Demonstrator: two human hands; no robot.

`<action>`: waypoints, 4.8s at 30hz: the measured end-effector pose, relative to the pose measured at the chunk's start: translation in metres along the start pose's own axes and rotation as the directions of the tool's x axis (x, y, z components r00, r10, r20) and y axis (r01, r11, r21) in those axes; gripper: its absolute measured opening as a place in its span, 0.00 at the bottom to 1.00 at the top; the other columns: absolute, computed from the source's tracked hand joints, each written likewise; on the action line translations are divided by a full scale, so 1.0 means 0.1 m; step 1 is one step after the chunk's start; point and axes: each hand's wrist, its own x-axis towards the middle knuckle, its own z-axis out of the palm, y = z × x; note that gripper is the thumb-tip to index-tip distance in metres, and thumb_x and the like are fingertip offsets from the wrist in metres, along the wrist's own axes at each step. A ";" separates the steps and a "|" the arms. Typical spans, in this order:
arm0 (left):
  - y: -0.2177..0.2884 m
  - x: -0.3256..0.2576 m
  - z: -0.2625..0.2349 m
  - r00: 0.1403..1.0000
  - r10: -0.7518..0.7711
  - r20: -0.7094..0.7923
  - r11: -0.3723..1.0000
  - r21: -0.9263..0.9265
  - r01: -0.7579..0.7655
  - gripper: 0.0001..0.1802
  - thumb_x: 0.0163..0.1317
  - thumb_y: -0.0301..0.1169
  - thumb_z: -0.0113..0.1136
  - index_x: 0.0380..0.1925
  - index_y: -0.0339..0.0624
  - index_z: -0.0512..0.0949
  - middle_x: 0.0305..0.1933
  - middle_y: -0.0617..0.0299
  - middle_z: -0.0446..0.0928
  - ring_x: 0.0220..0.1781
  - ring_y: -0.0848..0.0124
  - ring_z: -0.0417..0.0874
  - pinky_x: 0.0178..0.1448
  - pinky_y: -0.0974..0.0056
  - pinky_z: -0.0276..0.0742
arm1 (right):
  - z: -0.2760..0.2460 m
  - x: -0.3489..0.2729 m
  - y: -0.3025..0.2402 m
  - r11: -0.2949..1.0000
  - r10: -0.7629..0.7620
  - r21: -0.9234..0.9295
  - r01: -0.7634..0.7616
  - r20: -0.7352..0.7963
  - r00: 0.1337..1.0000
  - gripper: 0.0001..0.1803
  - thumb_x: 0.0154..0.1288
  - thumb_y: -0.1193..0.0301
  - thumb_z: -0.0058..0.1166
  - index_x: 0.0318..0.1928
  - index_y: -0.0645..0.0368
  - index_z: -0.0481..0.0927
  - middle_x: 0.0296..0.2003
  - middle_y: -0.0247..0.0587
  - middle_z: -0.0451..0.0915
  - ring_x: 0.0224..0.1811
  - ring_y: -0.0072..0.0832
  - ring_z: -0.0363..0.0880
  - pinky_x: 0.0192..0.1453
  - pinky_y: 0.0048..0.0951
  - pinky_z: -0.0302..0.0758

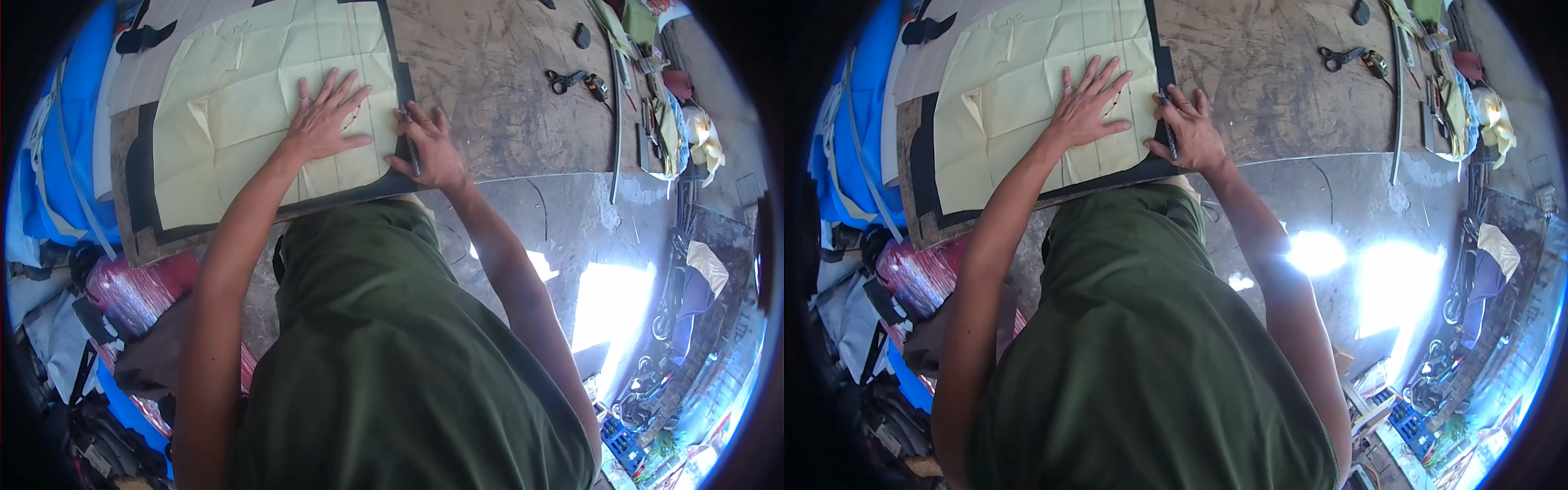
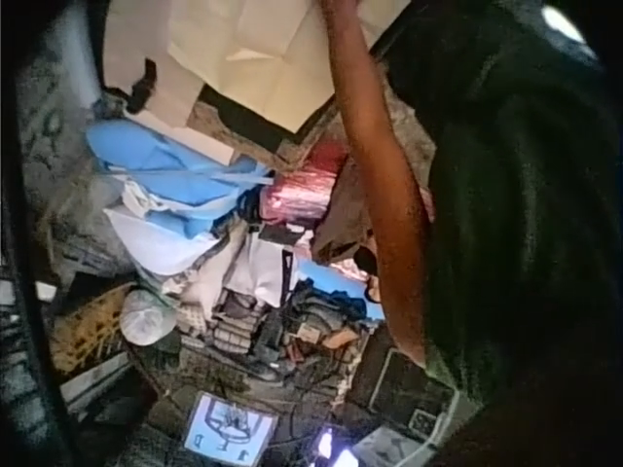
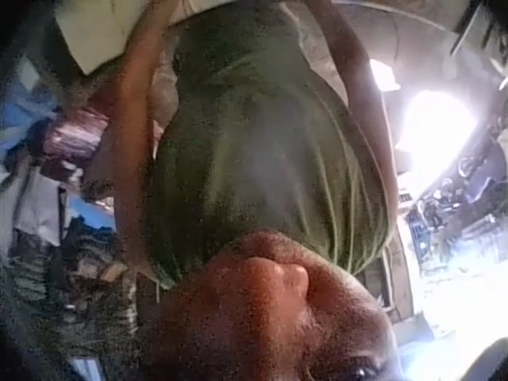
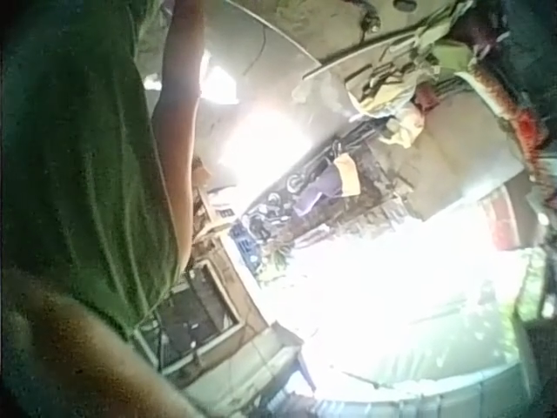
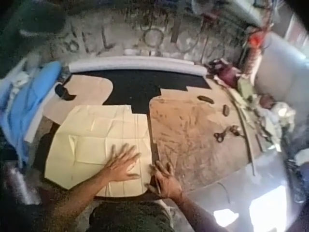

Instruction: Trace a pattern onto black fabric using chalk and cut the fabric using a utility knife and scissors.

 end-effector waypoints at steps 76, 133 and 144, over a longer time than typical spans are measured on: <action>-0.07 0.07 -0.35 0.999 0.015 0.052 0.995 -0.103 -0.009 0.56 0.57 0.70 0.63 0.83 0.59 0.61 0.90 0.55 0.51 0.91 0.47 0.45 0.78 0.18 0.48 | 0.47 3.04 0.43 0.965 -0.005 -0.261 0.029 0.091 0.996 0.29 0.65 0.62 0.69 0.66 0.49 0.79 0.53 0.49 0.76 0.52 0.48 0.74 0.53 0.54 0.74; 0.05 -1.03 -0.16 0.952 -0.305 0.008 0.950 -0.063 0.305 0.57 0.64 0.61 0.61 0.86 0.47 0.52 0.92 0.62 0.46 0.92 0.61 0.43 0.89 0.35 0.37 | -0.01 0.54 0.40 0.992 0.008 -0.128 0.001 0.076 0.997 0.44 0.63 0.30 0.58 0.72 0.39 0.78 0.78 0.36 0.72 0.86 0.49 0.56 0.82 0.76 0.45; 0.09 -0.96 -0.20 0.950 -0.302 0.080 0.951 -0.037 0.305 0.62 0.61 0.68 0.59 0.86 0.43 0.51 0.91 0.46 0.44 0.92 0.47 0.43 0.86 0.28 0.39 | -0.13 0.54 0.50 0.998 -0.037 -0.054 0.041 0.079 0.996 0.42 0.65 0.32 0.58 0.71 0.42 0.79 0.77 0.42 0.72 0.84 0.48 0.61 0.82 0.75 0.45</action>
